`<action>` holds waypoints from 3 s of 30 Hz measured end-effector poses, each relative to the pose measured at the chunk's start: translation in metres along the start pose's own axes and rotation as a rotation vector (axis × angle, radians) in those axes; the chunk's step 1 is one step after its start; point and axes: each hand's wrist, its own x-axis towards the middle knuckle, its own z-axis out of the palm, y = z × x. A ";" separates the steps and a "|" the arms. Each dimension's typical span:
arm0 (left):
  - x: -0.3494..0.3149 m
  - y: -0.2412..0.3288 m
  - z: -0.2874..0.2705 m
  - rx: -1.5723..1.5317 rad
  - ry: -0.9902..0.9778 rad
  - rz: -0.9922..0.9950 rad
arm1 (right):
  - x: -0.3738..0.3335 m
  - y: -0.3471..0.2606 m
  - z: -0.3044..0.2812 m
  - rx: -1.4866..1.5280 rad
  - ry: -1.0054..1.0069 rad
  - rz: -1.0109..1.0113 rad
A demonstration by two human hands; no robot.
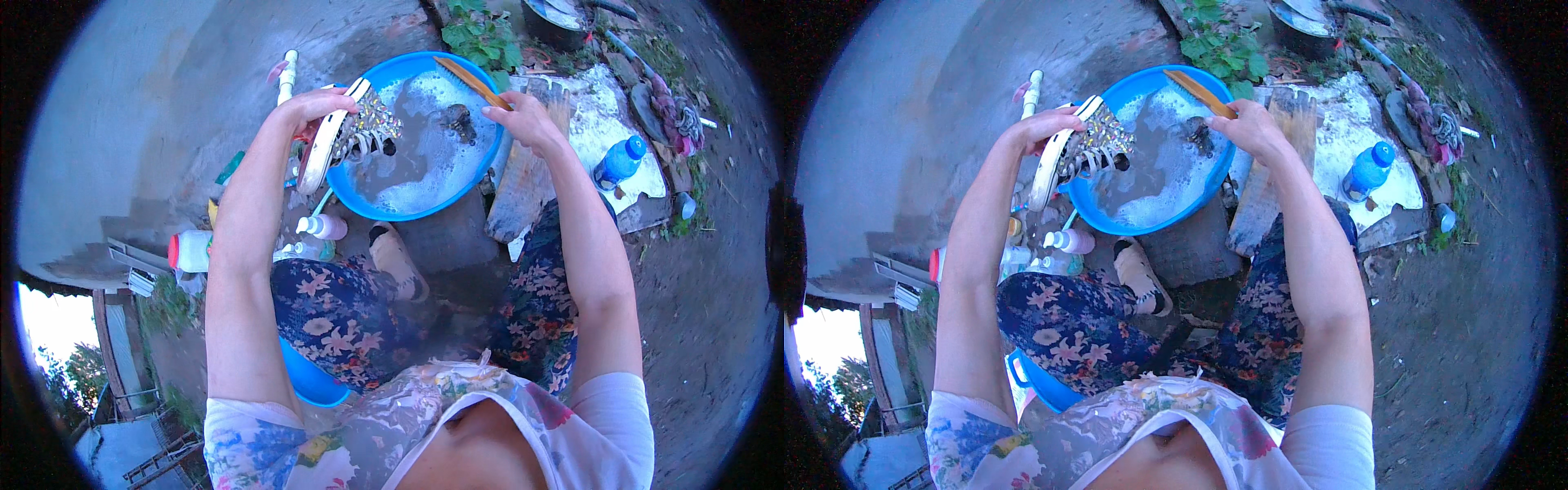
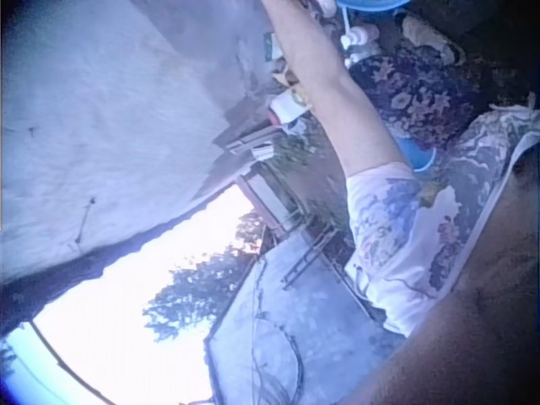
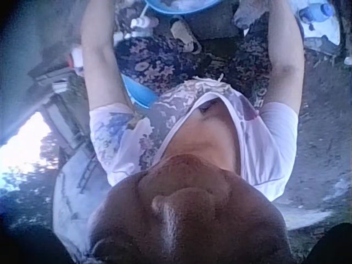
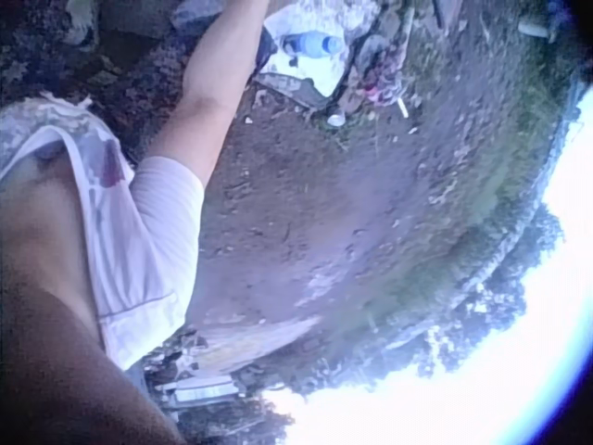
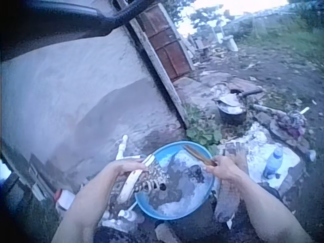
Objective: The person scrubs a patterned sneaker with a brush in a blue basin of soapy water, rinses it under a running tap, and then unties and removes the laces.
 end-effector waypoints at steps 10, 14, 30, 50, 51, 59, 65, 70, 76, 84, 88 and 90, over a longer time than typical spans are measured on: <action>-0.004 -0.001 0.004 -0.012 -0.027 0.026 | 0.004 0.003 0.001 0.003 0.010 0.001; 0.003 -0.008 0.001 0.013 -0.035 0.013 | 0.003 0.000 0.000 -0.009 -0.011 0.021; 0.020 -0.055 0.035 -1.063 -0.486 0.214 | -0.009 -0.016 0.010 0.279 -0.044 -0.109; 0.022 -0.065 0.079 -1.121 -0.485 0.295 | 0.007 -0.046 0.065 0.397 -0.184 0.095; 0.023 -0.065 0.079 -1.122 -0.487 0.288 | 0.008 -0.044 0.069 0.411 -0.157 0.040; 0.023 -0.065 0.083 -1.055 -0.487 0.369 | 0.008 -0.036 0.081 0.378 -0.354 0.096; 0.031 -0.077 0.081 -1.021 -0.461 0.332 | 0.010 -0.034 0.083 0.749 -0.372 0.144; 0.022 -0.072 0.079 -1.071 -0.508 0.319 | 0.005 -0.039 0.078 1.090 -0.385 0.190; 0.001 -0.061 0.085 -1.119 -0.532 0.427 | 0.001 -0.038 0.083 1.338 -0.291 0.282; -0.003 -0.084 0.094 -1.048 -0.460 0.455 | 0.011 -0.024 0.077 1.540 -0.155 0.256; -0.006 -0.082 0.116 -0.893 -0.286 0.405 | 0.016 -0.014 0.072 1.530 -0.113 0.217; -0.005 -0.077 0.126 -0.823 -0.213 0.393 | 0.018 -0.011 0.070 1.546 -0.140 0.193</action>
